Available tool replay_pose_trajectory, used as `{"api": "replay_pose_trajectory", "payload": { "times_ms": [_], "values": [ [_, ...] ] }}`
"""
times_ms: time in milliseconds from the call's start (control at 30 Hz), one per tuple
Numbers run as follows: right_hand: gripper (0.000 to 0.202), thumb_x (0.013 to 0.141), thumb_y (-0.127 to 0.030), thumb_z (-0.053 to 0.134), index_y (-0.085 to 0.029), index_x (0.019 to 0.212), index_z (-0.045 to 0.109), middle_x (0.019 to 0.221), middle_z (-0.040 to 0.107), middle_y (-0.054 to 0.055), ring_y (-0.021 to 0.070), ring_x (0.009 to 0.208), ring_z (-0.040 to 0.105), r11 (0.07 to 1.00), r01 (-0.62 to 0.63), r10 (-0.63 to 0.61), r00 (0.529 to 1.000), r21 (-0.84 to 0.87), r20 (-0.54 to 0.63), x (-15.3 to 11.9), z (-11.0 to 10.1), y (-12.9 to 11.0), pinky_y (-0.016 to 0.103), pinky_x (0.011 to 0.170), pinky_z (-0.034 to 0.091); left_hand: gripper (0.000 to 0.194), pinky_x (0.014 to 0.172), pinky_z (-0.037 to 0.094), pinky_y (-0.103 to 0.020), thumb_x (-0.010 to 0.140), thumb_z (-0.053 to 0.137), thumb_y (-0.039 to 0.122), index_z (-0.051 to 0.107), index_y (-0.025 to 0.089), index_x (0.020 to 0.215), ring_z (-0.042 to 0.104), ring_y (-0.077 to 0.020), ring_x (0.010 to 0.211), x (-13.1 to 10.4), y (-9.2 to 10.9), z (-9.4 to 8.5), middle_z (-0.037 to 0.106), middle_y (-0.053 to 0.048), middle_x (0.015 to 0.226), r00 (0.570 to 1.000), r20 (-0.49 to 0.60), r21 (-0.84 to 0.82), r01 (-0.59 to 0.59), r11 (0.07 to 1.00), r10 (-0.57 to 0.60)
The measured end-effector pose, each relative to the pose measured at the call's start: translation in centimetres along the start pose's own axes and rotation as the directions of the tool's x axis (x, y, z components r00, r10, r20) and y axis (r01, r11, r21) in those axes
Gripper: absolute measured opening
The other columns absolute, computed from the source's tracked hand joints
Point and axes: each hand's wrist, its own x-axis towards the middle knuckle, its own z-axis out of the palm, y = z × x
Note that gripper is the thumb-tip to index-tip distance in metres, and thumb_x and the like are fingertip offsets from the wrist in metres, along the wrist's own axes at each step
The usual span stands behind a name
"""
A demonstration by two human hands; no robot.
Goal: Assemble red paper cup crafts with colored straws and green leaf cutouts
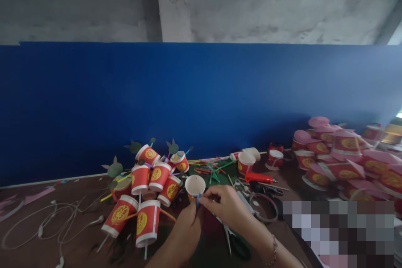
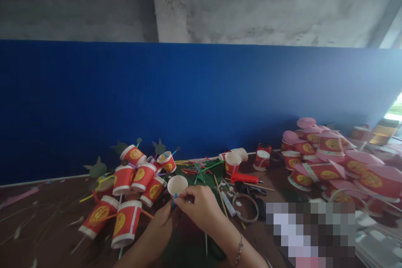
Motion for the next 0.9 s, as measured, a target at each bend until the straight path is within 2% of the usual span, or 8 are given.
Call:
{"api": "replay_pose_trajectory", "payload": {
  "times_ms": [200,367,500,667,800,900],
  "values": [
    [0.024,0.077,-0.036,0.06,-0.017,0.069,0.073,0.058,0.064,0.0,0.0108,0.053,0.048,0.999,-0.026,0.026,1.0,-0.035,0.001,-0.1,-0.2,-0.4,0.021,0.049,0.029,0.032,0.083,0.042,-0.029,0.09,0.04,0.036,0.06,0.015,0.105,0.057,-0.0217,0.089,-0.2,0.5,0.0,0.066,-0.01,0.099,1.0,-0.003,0.028,-0.021,0.999,0.021],
    [0.024,0.077,-0.037,0.061,-0.018,0.069,0.073,0.059,0.064,-0.001,0.0109,0.053,0.048,0.998,-0.048,0.048,0.999,-0.046,-0.001,-0.2,-0.4,-0.6,0.021,0.05,0.028,0.034,0.087,0.041,-0.03,0.091,0.037,0.033,0.057,0.013,0.111,0.057,-0.0227,0.094,-0.3,0.8,0.1,0.065,-0.014,0.103,1.0,-0.021,0.04,0.006,0.999,-0.005],
    [0.021,0.077,-0.034,0.061,-0.019,0.069,0.072,0.059,0.065,-0.001,0.011,0.053,0.05,0.997,-0.021,0.02,1.0,-0.081,-0.015,-0.4,-0.6,-1.0,0.021,0.05,0.029,0.039,0.081,0.042,-0.031,0.092,0.036,0.037,0.053,0.011,0.115,0.059,-0.023,0.087,-0.3,0.7,-0.1,0.066,-0.015,0.098,0.999,-0.032,0.087,0.025,0.996,-0.022],
    [0.021,0.08,-0.029,0.056,-0.019,0.068,0.07,0.059,0.065,-0.001,0.011,0.053,0.051,0.98,0.092,-0.103,0.993,-0.176,-0.053,-0.7,-0.6,-1.2,0.022,0.053,0.029,0.043,0.072,0.043,-0.028,0.092,0.033,0.045,0.058,0.014,0.107,0.055,-0.0189,0.074,-0.4,1.0,-0.1,0.064,-0.009,0.087,1.0,-0.007,0.06,0.005,0.998,-0.005],
    [0.022,0.081,-0.028,0.054,-0.021,0.068,0.07,0.058,0.065,0.0,0.012,0.054,0.053,0.967,0.084,-0.096,0.994,-0.24,-0.043,-0.8,-0.5,-1.4,0.023,0.054,0.029,0.045,0.072,0.043,-0.028,0.091,0.035,0.048,0.061,0.014,0.104,0.055,-0.0192,0.076,-0.5,0.7,0.0,0.064,-0.007,0.082,0.999,-0.042,0.049,0.01,0.999,-0.008],
    [0.021,0.082,-0.03,0.055,-0.022,0.07,0.071,0.062,0.067,0.001,0.0141,0.06,0.056,0.953,0.061,-0.081,0.995,-0.297,-0.055,-1.0,-0.5,-1.6,0.025,0.06,0.031,0.049,0.073,0.044,-0.029,0.091,0.033,0.051,0.058,0.014,0.112,0.057,-0.0207,0.08,-0.5,0.4,0.1,0.066,-0.009,0.086,0.999,-0.036,0.02,0.02,1.0,-0.019]
  ]
}}
